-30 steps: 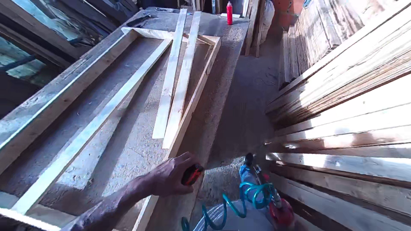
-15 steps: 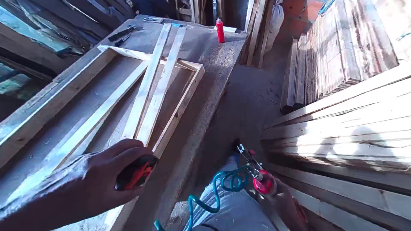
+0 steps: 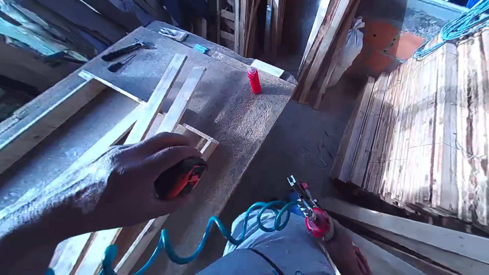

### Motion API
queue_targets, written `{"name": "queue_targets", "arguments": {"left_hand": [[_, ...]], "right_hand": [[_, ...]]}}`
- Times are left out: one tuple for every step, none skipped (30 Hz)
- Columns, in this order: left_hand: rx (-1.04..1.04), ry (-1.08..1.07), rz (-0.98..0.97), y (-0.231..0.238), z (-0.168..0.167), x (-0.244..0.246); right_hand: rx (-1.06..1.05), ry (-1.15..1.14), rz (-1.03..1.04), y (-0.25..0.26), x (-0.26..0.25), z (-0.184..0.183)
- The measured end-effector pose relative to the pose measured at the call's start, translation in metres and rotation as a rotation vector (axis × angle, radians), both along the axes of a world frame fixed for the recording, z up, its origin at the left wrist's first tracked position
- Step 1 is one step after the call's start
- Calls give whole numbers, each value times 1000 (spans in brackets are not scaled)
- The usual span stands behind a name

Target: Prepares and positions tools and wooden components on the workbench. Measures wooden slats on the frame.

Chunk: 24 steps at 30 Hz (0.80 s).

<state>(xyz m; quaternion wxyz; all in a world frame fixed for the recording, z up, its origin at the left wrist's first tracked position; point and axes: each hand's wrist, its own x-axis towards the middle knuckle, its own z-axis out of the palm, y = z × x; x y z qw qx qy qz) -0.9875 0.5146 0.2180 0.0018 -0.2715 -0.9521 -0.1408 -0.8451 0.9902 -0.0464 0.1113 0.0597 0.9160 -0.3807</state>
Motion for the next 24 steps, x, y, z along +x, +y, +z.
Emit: {"name": "queue_targets", "arguments": {"left_hand": [[20,-1,18,12,0,-29],[30,11,33,21,-4,-59],[30,31,54,28,-12,-89],[21,54,85,35,-21,-117],[15,66,124,45,-30,-141],[16,71,170,56,-34,-163],[15,57,217,67,-32,-181],[21,39,254,77,-27,-197],[34,41,288,85,-20,-214],[50,39,332,91,-13,-227],[75,35,396,98,-8,-234],[109,38,468,103,-2,-241],[159,55,541,108,2,-248],[218,80,605,113,3,-255],[284,87,647,117,2,-262],[359,84,676,124,1,-270],[437,71,694,132,-1,-280],[528,38,691,140,-4,-292],[608,-4,672,147,-9,-308],[678,-71,622,150,-16,-326],[726,-137,557,149,-26,-347],[743,-202,512,147,-38,-369],[727,-275,516,148,-52,-392],[673,-346,569,152,-63,-415]], "right_hand": [[0,-1,11,14,-36,-4],[-11,-6,22,28,-75,-11],[-18,-23,36,42,-116,-16],[-9,-21,65,55,-157,-21],[4,-19,107,68,-196,-23],[13,-14,156,82,-240,-23],[8,-28,210,96,-281,-22],[-16,-33,251,107,-318,-21],[-44,-12,282,117,-359,-22],[-50,-20,318,125,-396,-18],[-17,-57,362,131,-431,-8],[32,-85,432,135,-469,1],[74,-77,518,138,-511,5],[94,-41,597,139,-550,4],[94,2,662,141,-585,2],[94,39,713,141,-620,0],[104,52,749,136,-653,0],[137,40,773,124,-686,6],[175,-6,785,106,-716,19],[217,-93,786,84,-745,37],[249,-140,801,68,-776,46],[243,-152,810,60,-800,43],[179,-23,820,67,-824,23],[114,73,832,72,-848,9]]}}
